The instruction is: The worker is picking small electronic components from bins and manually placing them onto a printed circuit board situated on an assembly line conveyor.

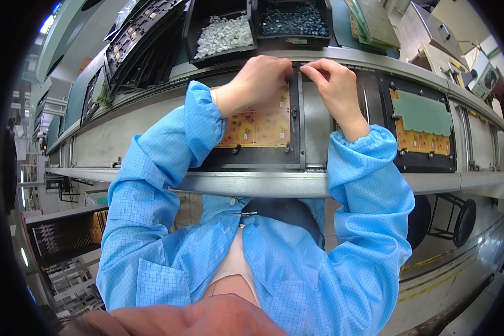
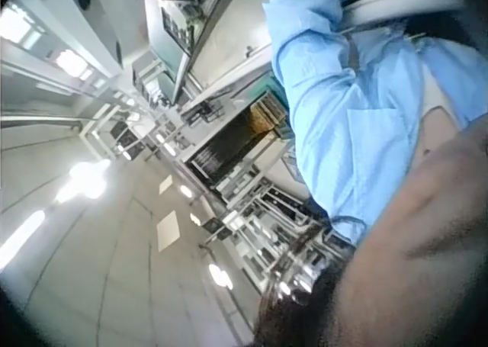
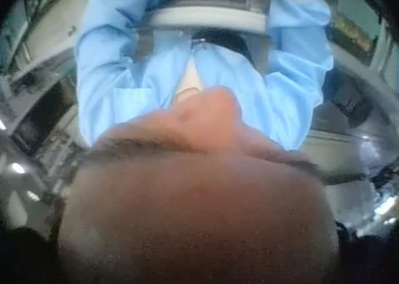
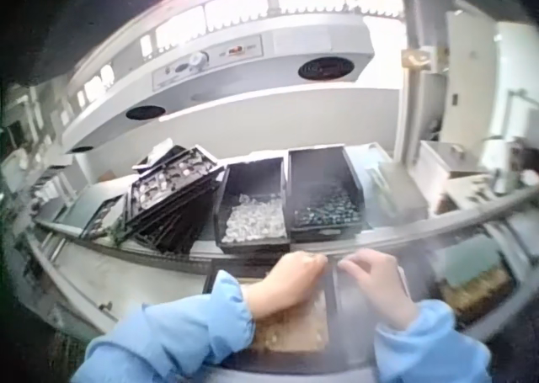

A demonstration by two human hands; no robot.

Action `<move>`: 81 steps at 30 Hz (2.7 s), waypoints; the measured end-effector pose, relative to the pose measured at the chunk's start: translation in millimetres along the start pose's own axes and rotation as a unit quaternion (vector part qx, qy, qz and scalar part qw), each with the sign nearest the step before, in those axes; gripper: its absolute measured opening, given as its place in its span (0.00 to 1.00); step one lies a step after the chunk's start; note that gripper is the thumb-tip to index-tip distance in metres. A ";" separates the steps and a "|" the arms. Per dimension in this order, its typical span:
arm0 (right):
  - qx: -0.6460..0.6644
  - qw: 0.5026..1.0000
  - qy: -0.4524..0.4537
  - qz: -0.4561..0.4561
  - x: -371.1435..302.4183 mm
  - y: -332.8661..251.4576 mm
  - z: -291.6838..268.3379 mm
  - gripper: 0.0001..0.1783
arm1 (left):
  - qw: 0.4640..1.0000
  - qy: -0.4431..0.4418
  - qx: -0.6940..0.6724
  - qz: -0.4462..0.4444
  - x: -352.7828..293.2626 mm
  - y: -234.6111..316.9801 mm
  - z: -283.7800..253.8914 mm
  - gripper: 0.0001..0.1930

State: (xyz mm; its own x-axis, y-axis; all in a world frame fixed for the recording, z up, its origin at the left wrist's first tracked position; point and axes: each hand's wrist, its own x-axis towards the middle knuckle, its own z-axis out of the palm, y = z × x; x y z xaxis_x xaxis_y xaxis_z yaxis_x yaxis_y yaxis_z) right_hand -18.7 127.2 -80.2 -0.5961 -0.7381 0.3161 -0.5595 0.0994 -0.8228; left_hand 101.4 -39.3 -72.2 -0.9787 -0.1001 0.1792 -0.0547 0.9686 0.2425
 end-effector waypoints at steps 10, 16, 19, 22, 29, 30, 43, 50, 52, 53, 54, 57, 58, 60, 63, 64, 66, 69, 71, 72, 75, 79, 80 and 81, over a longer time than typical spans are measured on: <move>0.195 0.972 -0.046 0.121 -4.2 14.3 -8.0 0.13 | 0.963 0.253 0.041 -0.084 -3.0 -54.5 -34.9 0.05; 0.313 0.925 -0.110 0.188 -5.6 14.6 -6.1 0.16 | 0.964 0.225 0.120 -0.074 18.1 -92.1 -35.2 0.05; 0.340 0.908 -0.122 0.211 -6.2 16.7 -10.2 0.15 | 0.979 0.135 0.091 -0.119 27.0 -93.5 -34.7 0.06; 0.363 0.895 -0.129 0.224 -6.7 16.1 -12.0 0.15 | 0.980 0.130 0.092 -0.122 23.6 -95.7 -35.3 0.07; 0.457 0.843 -0.140 0.248 -7.0 19.8 -21.2 0.17 | 0.974 0.207 -0.067 -0.068 2.3 -97.5 -46.3 0.08; 0.482 0.826 -0.145 0.254 -6.2 19.8 -21.2 0.17 | 0.973 0.208 -0.071 -0.070 0.8 -97.8 -46.7 0.08; 0.220 0.943 -0.148 0.202 -8.5 1.5 -22.2 0.14 | 0.947 0.306 -0.089 -0.026 -0.9 -99.7 -36.7 0.04; 0.058 0.980 -0.156 0.111 -4.2 -10.7 -9.6 0.09 | 0.941 0.330 -0.068 -0.034 -16.6 -97.5 -39.5 0.04; -0.002 0.987 -0.130 0.097 -4.3 -14.9 -9.2 0.09 | 0.939 0.329 -0.098 -0.030 -26.1 -83.5 -51.7 0.04; -0.005 0.986 -0.132 0.099 -4.3 -15.9 -9.4 0.09 | 0.938 0.329 -0.102 -0.032 -31.0 -77.3 -56.4 0.04; -0.015 0.987 -0.126 0.097 -4.1 -16.8 -8.9 0.09 | 0.941 0.321 -0.099 -0.029 -37.4 -71.6 -61.7 0.04; -0.054 0.987 -0.132 0.071 -3.5 -21.2 -9.1 0.09 | 0.938 0.319 -0.137 -0.019 -57.3 -54.4 -75.8 0.03; -0.083 0.985 -0.141 0.046 -3.5 -22.3 -9.0 0.08 | 0.929 0.324 -0.177 -0.007 -62.3 -51.7 -77.4 0.03; -0.097 0.985 -0.140 0.033 -3.8 -22.7 -8.0 0.08 | 0.942 0.292 -0.165 -0.013 -73.2 -55.3 -70.9 0.04; -0.136 0.983 -0.123 0.010 -5.4 -27.5 -5.2 0.08 | 0.953 0.255 -0.163 -0.011 -84.3 -51.6 -61.2 0.05; -0.161 0.981 -0.107 0.001 -6.2 -29.1 -4.4 0.08 | 0.953 0.251 -0.171 -0.004 -86.5 -50.2 -58.5 0.04; -0.175 0.979 -0.103 -0.007 -6.8 -28.4 -4.6 0.07 | 0.952 0.255 -0.167 0.005 -87.1 -51.6 -51.6 0.04; -0.213 0.971 -0.101 -0.025 -6.8 -29.6 -4.9 0.07 | 0.950 0.263 -0.170 0.000 -87.8 -55.0 -41.6 0.04; -0.238 0.965 -0.105 -0.033 -6.4 -29.1 -5.4 0.07 | 0.951 0.263 -0.164 0.010 -87.7 -55.0 -41.1 0.04; -0.242 0.964 -0.107 -0.035 -6.1 -27.3 -5.7 0.07 | 0.951 0.263 -0.165 0.009 -88.0 -54.3 -42.7 0.04; -0.251 0.961 -0.113 -0.034 -6.4 -24.4 -6.7 0.07 | 0.952 0.248 -0.181 0.001 -89.1 -52.0 -48.5 0.04; -0.238 0.964 -0.114 -0.025 -6.5 -23.3 -7.7 0.06 | 0.950 0.252 -0.184 0.003 -88.9 -52.2 -50.4 0.04; -0.238 0.964 -0.115 -0.025 -6.6 -22.8 -7.6 0.06 | 0.950 0.252 -0.185 0.002 -89.0 -52.4 -50.4 0.04; -0.238 0.964 -0.111 -0.027 -6.6 -22.3 -7.8 0.07 | 0.950 0.253 -0.185 0.001 -89.0 -52.8 -50.3 0.04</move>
State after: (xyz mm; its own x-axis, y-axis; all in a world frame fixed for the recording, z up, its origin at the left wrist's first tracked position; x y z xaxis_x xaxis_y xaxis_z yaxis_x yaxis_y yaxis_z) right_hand -6.7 135.1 -60.3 -0.4492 -0.8708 0.2000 -0.8193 0.3122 -0.4809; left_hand 201.3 -93.0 -53.1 -0.7539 -0.2852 0.5919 0.1122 0.8318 0.5436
